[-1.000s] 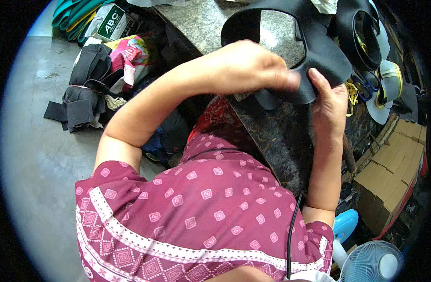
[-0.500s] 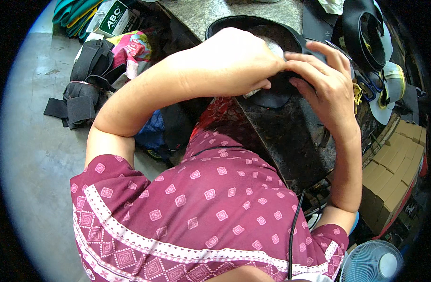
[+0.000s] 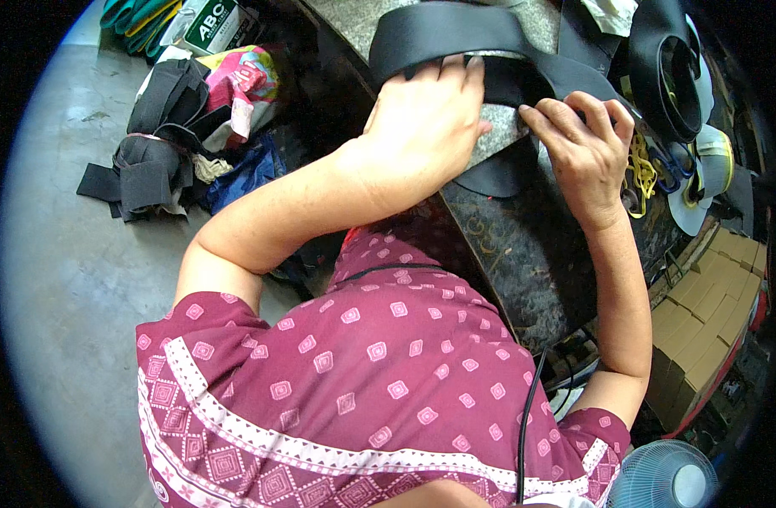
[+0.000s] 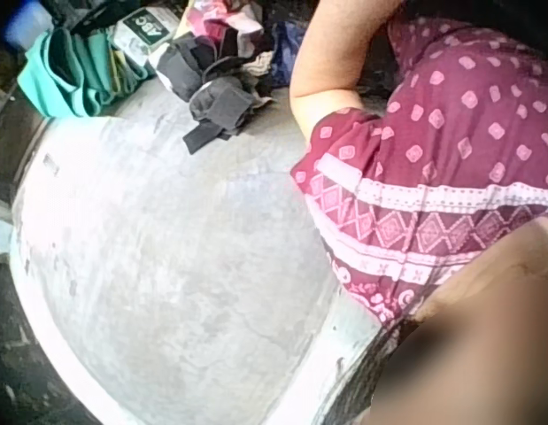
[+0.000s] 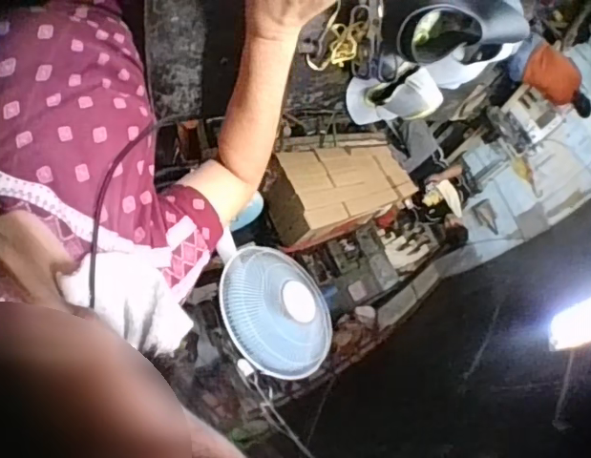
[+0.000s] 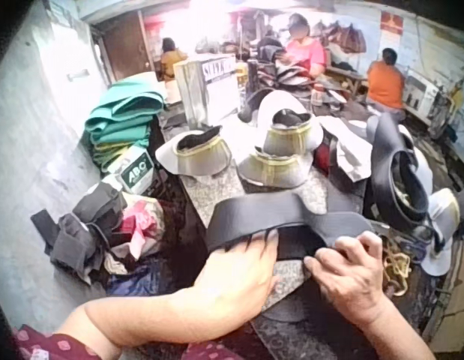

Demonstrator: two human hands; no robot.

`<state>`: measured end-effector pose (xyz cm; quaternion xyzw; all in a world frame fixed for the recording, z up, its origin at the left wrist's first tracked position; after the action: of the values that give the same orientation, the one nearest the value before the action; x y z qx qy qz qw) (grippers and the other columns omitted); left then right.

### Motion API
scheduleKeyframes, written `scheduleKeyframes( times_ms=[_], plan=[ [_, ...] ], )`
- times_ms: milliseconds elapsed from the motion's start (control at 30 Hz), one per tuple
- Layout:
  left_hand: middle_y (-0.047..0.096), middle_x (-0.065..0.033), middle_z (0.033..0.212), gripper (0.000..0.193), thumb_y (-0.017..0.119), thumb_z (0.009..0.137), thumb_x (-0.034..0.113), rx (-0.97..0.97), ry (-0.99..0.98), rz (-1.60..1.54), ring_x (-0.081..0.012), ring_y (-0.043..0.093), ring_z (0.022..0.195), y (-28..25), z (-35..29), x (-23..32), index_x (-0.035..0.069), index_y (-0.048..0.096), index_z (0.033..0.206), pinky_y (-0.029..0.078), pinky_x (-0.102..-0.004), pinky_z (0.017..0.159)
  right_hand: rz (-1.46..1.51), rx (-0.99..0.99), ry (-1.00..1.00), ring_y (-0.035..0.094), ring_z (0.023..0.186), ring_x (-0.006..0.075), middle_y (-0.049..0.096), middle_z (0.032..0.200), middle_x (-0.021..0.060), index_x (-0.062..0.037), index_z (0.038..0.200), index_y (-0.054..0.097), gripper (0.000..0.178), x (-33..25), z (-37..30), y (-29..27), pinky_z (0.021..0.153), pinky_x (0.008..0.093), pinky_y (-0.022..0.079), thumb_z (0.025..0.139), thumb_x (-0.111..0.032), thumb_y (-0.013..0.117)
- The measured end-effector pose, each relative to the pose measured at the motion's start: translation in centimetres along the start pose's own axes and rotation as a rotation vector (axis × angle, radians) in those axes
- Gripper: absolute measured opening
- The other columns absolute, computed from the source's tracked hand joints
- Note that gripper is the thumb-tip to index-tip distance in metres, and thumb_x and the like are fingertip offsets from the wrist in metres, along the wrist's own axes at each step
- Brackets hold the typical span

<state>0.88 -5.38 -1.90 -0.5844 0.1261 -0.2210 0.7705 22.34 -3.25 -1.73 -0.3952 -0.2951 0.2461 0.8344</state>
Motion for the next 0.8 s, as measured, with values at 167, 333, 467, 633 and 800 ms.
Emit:
scheduleKeyframes(
  times_ms=[167,333,467,633,800],
  plan=[
    [0.066,-0.0177,0.103,0.038,0.071,0.089,0.028,0.07,-0.033,-0.137,-0.0358,0.067,0.093,1.6,2.8,-0.1,-0.001,0.063,0.113,0.057,-0.0439,0.077,0.093,0.001,0.08,0.06,0.102,0.0142,0.07,0.099,-0.011,-0.0235,0.098,0.076,0.023,0.0,-1.0,0.6,0.097,0.0379,0.038,0.076,-0.019,0.07],
    [0.068,-0.0214,0.095,0.017,0.071,0.087,0.014,0.185,-0.008,-0.373,-0.0408,0.069,0.089,2.1,4.5,-0.9,-0.001,0.068,0.096,0.056,-0.0483,0.076,0.158,0.016,0.128,0.06,0.101,0.0158,0.07,0.098,-0.0109,-0.0249,0.096,0.076,0.024,0.1,-0.6,0.7,0.095,0.0369,0.04,0.075,-0.016,0.072],
    [0.069,-0.0226,0.093,0.023,0.073,0.086,0.018,0.195,-0.009,-0.305,-0.0399,0.07,0.09,1.5,4.4,-1.2,-0.001,0.067,0.098,0.056,-0.0483,0.078,0.188,0.007,0.14,0.06,0.101,0.0167,0.07,0.098,-0.0099,-0.0245,0.098,0.077,0.024,0.2,-0.7,0.6,0.096,0.0371,0.041,0.076,-0.015,0.073],
    [0.07,-0.0226,0.088,0.027,0.074,0.087,0.024,0.168,0.082,-0.42,-0.0379,0.07,0.089,1.2,5.2,-1.9,0.002,0.067,0.1,0.056,-0.0473,0.08,0.202,0.01,0.143,0.06,0.1,0.0168,0.07,0.096,-0.0107,-0.0253,0.098,0.076,0.025,0.3,-0.8,0.6,0.096,0.037,0.041,0.075,-0.015,0.074],
    [0.071,-0.0173,0.081,0.023,0.068,0.093,0.028,0.192,-0.043,-0.36,-0.0368,0.072,0.078,2.5,5.4,-1.5,0.007,0.062,0.102,0.057,-0.0466,0.065,0.205,-0.011,0.15,0.06,0.1,0.0183,0.07,0.099,-0.0076,-0.0244,0.107,0.077,0.032,0.2,-0.8,0.6,0.096,0.0379,0.042,0.078,-0.011,0.072]
  ],
)
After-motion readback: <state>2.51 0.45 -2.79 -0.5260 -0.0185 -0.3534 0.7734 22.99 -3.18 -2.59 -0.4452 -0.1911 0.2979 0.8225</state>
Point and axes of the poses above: each hand's wrist, its own z-axis towards the middle knuckle, its own y-axis out of the palm, x = y × z, the point moved 1 cm from there along z, towards the middle knuckle
